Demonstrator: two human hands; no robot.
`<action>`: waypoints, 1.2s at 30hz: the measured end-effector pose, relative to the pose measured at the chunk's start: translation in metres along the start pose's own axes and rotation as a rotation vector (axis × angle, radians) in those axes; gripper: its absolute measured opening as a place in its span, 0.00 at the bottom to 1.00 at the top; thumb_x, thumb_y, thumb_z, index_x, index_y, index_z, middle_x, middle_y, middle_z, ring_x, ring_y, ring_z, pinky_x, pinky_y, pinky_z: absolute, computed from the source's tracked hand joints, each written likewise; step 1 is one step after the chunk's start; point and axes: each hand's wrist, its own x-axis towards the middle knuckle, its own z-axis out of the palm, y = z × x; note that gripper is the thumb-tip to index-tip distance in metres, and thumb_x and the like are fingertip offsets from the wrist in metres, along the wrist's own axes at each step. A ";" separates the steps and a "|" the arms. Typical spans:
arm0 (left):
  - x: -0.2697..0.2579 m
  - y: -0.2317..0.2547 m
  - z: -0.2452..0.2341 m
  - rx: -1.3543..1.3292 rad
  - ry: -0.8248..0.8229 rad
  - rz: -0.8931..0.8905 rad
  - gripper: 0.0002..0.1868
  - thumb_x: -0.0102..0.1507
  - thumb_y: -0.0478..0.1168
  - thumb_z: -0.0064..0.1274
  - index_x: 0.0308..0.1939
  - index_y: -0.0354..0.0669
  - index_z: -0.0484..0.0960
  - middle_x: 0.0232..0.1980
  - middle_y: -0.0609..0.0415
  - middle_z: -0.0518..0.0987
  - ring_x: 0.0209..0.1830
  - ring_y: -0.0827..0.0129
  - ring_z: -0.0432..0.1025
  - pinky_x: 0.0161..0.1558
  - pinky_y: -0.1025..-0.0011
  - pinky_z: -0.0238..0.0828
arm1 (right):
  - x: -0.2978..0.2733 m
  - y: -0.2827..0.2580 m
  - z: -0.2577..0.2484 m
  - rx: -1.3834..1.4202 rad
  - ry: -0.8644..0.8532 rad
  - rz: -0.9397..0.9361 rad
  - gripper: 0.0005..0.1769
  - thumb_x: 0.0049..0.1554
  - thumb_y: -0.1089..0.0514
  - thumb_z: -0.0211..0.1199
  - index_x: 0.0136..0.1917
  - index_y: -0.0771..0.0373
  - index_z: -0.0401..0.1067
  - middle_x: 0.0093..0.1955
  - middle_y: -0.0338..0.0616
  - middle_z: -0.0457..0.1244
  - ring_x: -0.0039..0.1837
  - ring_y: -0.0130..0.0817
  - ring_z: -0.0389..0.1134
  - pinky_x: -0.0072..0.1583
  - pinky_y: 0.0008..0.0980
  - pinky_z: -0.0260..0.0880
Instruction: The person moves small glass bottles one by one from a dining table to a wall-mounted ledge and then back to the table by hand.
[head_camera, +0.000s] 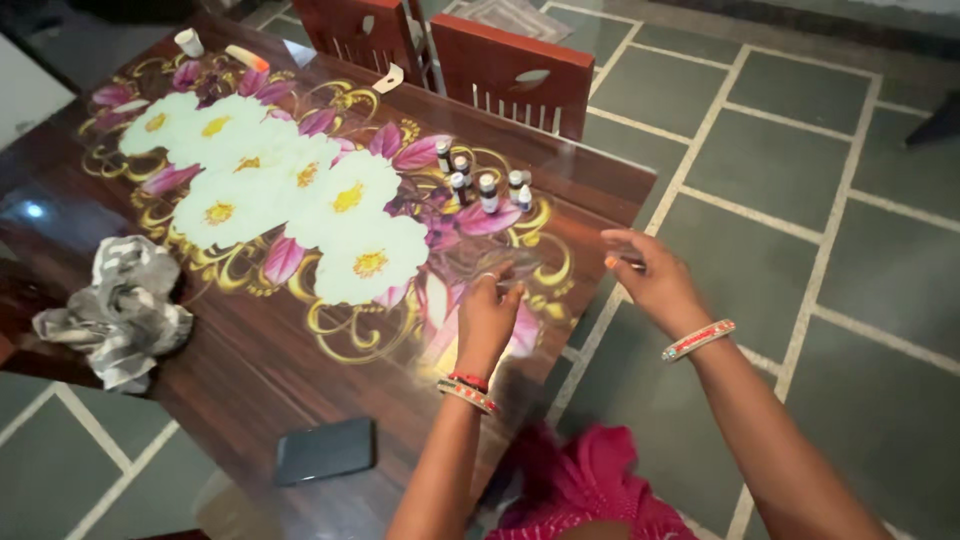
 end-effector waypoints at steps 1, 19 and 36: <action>0.011 0.003 0.012 0.007 0.004 -0.007 0.22 0.62 0.42 0.58 0.59 0.41 0.81 0.49 0.44 0.84 0.44 0.57 0.81 0.46 0.61 0.76 | 0.015 0.010 -0.007 0.008 -0.019 -0.008 0.20 0.60 0.57 0.63 0.66 0.57 0.72 0.62 0.44 0.70 0.63 0.34 0.72 0.64 0.34 0.72; 0.151 -0.061 0.141 0.137 0.366 -0.159 0.29 0.60 0.40 0.63 0.63 0.36 0.74 0.56 0.37 0.78 0.54 0.46 0.74 0.55 0.56 0.71 | 0.209 0.098 0.005 0.003 -0.302 0.068 0.20 0.58 0.58 0.64 0.64 0.58 0.73 0.62 0.44 0.70 0.64 0.34 0.72 0.65 0.34 0.69; 0.229 -0.220 0.184 -0.206 0.435 -0.344 0.32 0.64 0.20 0.40 0.71 0.42 0.72 0.64 0.43 0.80 0.67 0.57 0.75 0.65 0.66 0.69 | 0.238 0.162 0.183 -0.043 -0.397 -0.190 0.37 0.55 0.65 0.61 0.76 0.57 0.58 0.70 0.54 0.61 0.57 0.46 0.72 0.59 0.43 0.72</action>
